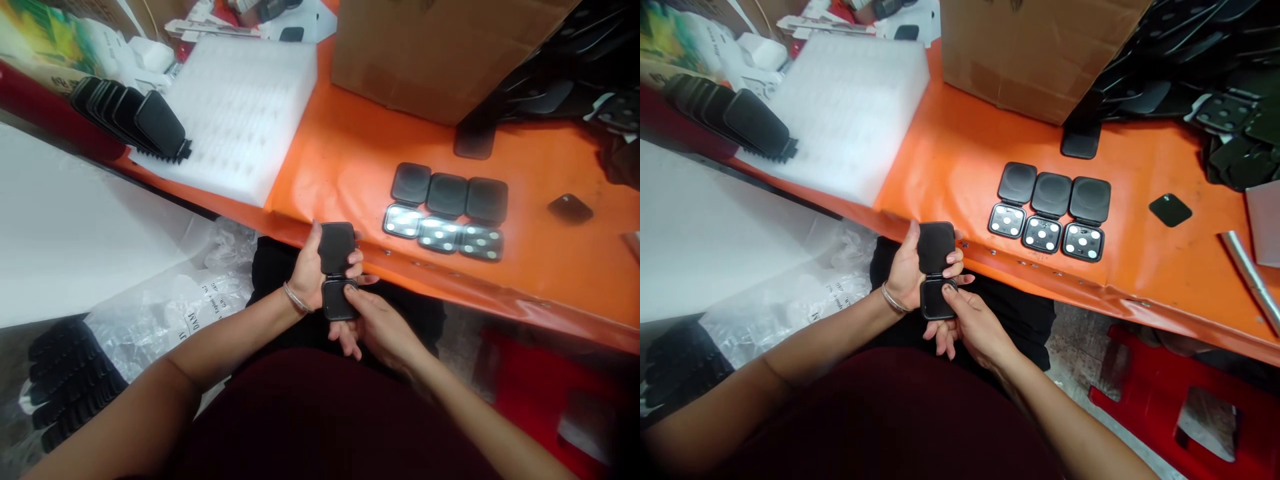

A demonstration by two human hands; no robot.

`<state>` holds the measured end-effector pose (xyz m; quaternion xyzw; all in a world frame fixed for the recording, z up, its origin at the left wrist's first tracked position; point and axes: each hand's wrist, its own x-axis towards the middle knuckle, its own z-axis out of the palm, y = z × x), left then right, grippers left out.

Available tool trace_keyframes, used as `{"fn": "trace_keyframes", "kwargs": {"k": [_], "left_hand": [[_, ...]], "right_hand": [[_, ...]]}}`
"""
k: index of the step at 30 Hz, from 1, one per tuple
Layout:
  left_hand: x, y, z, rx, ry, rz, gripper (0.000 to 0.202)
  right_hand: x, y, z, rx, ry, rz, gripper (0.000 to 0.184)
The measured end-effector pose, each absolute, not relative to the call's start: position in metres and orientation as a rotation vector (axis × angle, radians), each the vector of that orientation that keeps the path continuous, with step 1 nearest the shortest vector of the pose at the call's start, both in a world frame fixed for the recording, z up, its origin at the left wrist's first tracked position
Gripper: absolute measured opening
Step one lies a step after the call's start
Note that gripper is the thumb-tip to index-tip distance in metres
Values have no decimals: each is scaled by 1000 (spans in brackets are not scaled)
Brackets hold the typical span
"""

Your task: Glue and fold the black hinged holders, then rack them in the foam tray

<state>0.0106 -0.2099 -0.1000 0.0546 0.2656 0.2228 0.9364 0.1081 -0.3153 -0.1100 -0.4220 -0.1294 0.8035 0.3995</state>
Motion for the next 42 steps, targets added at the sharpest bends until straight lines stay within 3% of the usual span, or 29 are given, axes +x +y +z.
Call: {"fn": "trace_keyframes", "kwargs": {"k": [11, 18, 24, 28, 32, 36, 42], "left_hand": [[14, -223, -94, 134, 612, 572, 66], [19, -216, -90, 245, 600, 721, 63], [10, -202, -78, 282, 592, 885, 60], [-23, -188, -82, 283, 531, 629, 56], [-52, -183, -100, 361, 507, 144, 24], [-52, -199, -117, 385, 431, -193, 40], [-34, -228, -122, 437, 527, -196, 29]], "right_hand": [[97, -316, -99, -1328, -503, 1833, 54], [105, -302, -106, -1149, -348, 1874, 36], [125, -298, -104, -1152, -332, 1719, 31], [145, -301, -105, -1371, -534, 1563, 25], [160, -301, -97, -1509, -919, 1546, 19], [157, -303, -99, -1510, -1201, 1525, 19], [144, -320, -122, -1656, -1426, 938, 27]]}}
